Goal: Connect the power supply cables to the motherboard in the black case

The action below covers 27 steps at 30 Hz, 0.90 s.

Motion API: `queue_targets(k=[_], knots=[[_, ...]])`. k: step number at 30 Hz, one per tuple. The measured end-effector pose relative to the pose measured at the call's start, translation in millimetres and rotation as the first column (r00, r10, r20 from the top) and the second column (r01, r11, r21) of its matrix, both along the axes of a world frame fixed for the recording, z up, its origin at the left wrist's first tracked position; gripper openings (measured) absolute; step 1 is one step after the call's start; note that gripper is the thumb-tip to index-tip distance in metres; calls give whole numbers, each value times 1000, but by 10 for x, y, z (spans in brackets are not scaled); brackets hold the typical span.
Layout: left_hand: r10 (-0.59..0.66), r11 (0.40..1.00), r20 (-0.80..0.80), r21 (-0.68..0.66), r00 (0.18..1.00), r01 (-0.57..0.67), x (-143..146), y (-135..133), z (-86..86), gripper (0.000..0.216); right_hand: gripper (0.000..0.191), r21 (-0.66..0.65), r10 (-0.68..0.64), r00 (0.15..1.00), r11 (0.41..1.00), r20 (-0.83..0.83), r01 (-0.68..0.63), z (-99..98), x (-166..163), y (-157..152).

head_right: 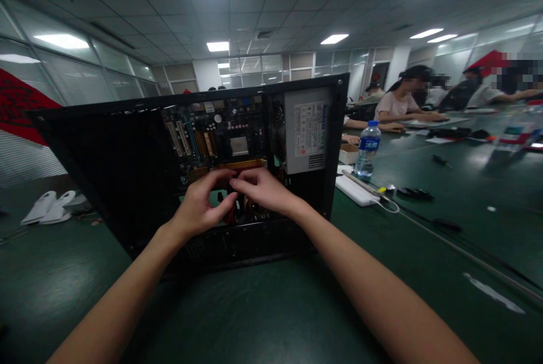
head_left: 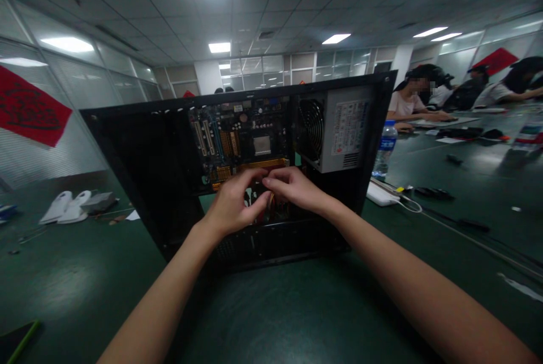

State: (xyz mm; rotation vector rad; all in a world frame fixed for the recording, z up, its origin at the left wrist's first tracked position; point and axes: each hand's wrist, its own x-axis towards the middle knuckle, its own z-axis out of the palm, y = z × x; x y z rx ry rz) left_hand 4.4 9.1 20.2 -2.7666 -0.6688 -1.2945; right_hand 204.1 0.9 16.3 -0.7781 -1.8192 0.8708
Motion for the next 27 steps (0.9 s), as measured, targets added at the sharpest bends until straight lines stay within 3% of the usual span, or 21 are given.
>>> queue_targets(k=[4,7,13,18,23,27], knots=[[52,986,-33,-155,998,-57,20,52,-3,31,39,-22,-12,994,1000,-106,10,-39,7,40],[90,975,-31,-199,995,-94,27,88,-9,34,37,-6,-24,985,1000,-173,23,-52,1,64],[42,986,-54,-159,998,-50,21,75,-31,37,41,-38,-18,978,999,-206,11,-48,-7,74],[39,990,-44,-133,998,-44,11,77,-43,35,49,39,-61,979,997,-193,69,-39,-4,77],[21,996,-19,-85,1000,-22,-9,58,-25,22,46,192,-74,994,977,-85,89,-33,-1,64],[29,1000,-13,10,999,-29,-19,40,-16,14,39,141,-31,999,990,40,25,-104,4,72]])
